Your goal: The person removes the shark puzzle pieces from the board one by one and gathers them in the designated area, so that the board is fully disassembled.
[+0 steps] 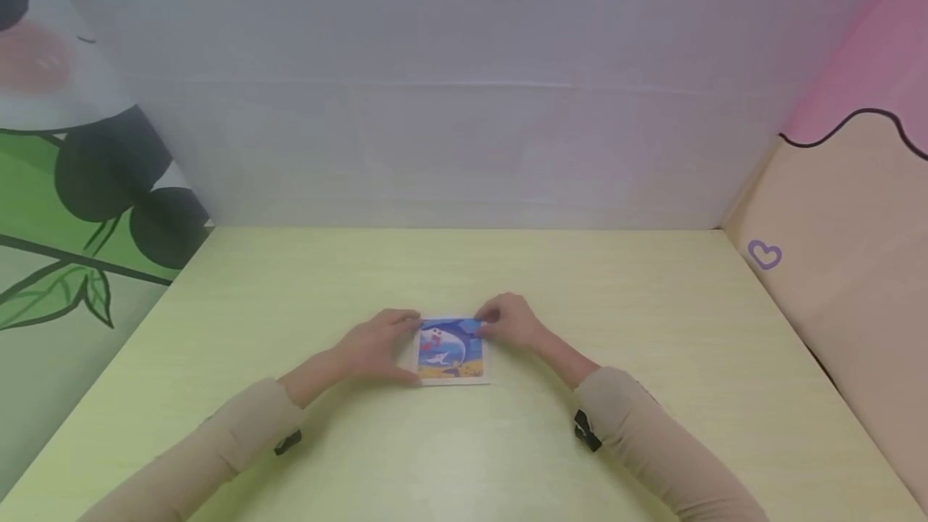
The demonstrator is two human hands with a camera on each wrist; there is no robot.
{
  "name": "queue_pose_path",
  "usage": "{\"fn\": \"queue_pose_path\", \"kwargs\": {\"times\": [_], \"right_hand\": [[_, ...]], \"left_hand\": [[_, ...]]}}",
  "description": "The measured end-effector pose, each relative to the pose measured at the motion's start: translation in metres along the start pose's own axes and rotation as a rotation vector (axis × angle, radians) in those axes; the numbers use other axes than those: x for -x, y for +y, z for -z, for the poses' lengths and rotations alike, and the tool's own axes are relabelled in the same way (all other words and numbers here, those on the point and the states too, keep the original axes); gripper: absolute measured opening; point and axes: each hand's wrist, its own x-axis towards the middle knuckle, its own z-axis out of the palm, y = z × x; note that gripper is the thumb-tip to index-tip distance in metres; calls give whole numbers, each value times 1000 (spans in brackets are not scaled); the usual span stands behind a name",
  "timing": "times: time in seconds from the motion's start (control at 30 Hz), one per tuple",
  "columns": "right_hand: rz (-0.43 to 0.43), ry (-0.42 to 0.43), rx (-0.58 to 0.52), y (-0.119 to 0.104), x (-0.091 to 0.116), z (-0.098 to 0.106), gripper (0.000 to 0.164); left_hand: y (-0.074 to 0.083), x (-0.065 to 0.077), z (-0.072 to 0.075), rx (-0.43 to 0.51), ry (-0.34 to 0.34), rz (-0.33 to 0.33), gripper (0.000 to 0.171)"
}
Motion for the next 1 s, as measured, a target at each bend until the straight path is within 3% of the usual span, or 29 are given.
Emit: {"fn": "queue_pose_path", "kwargs": {"times": [0.47,0.8,1.0], "right_hand": [[-96,70,10,-10,4,-1,20],[-232,79,-58,-11,3,-1,22],[-255,86,-104,-6,0,-3,22]], "left_hand": [[3,2,1,0,-1,-3,95],[4,0,-1,7,-8,-21,93],[6,-1,0,11,-20,-38,91]]}}
